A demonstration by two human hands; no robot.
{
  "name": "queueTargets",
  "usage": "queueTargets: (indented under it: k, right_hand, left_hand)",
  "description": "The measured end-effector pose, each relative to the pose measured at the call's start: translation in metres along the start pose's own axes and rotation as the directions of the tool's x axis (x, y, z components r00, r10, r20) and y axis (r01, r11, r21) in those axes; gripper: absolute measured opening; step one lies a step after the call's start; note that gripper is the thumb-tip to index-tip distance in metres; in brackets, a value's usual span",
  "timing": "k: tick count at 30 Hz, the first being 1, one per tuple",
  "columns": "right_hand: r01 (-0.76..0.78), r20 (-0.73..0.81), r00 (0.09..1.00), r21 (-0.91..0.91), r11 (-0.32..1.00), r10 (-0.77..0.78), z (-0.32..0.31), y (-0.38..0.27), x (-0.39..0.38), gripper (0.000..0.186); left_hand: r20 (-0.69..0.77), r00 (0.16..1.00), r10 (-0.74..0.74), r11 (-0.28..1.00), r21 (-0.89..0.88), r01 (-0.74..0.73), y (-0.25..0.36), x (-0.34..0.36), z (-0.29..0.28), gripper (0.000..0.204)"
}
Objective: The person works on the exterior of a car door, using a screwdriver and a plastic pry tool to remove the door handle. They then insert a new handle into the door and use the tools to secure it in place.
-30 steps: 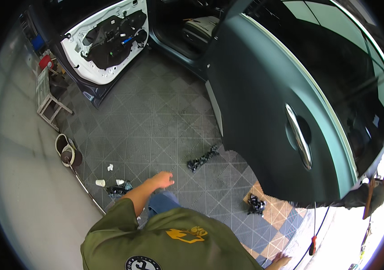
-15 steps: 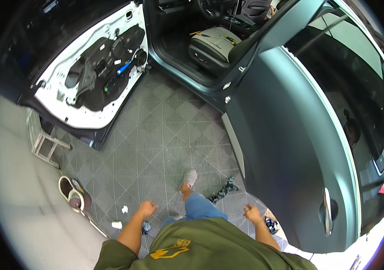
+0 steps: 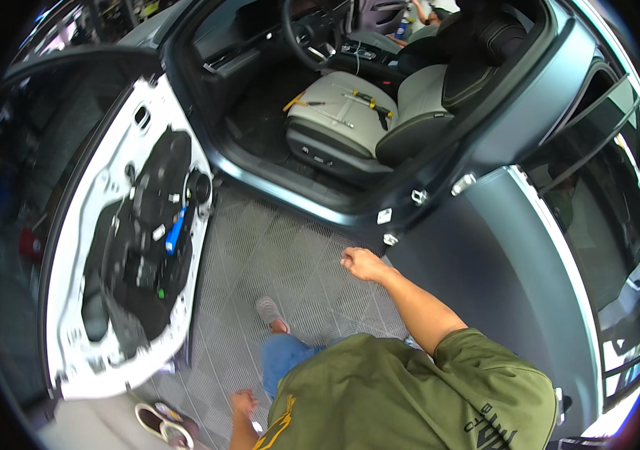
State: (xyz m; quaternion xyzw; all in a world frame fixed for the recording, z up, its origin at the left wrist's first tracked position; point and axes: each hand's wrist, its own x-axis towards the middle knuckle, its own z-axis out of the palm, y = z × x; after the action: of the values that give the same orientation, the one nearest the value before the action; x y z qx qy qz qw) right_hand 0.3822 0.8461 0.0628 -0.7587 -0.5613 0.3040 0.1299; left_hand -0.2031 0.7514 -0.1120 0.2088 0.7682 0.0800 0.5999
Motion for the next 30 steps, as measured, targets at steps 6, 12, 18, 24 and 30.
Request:
queueTargets:
  k: [6,12,18,24,30]
  right_hand:
    - [-0.28,-0.055,0.954,0.187,0.942,0.294,-0.052,-0.03,0.116,0.037]
    - [-0.25,-0.176,0.854,0.685,0.684,0.489,-0.171,0.006,0.223,0.033]
    - [0.075,-0.289,0.794,0.92,0.385,0.535,-0.277,0.1,0.368,0.023]
    - [0.29,-0.299,0.727,0.95,0.117,0.618,-0.37,0.148,0.456,0.025]
    - [0.192,-0.19,0.586,0.977,0.093,0.788,-0.337,0.198,0.494,0.025]
  left_hand:
    - [0.311,0.912,0.269,0.824,0.416,-0.385,0.186,0.117,0.053,0.018]
    - [0.259,0.871,0.417,0.863,0.188,-0.469,0.467,0.114,0.144,0.015]
    - [0.257,0.458,0.851,0.404,0.235,-0.884,0.659,0.097,0.278,0.022]
    - [0.357,-0.325,0.876,-0.434,0.285,-0.855,0.9,-0.16,0.399,0.033]
    - [0.346,-0.577,0.74,-0.661,0.536,-0.525,1.049,-0.264,0.48,0.052]
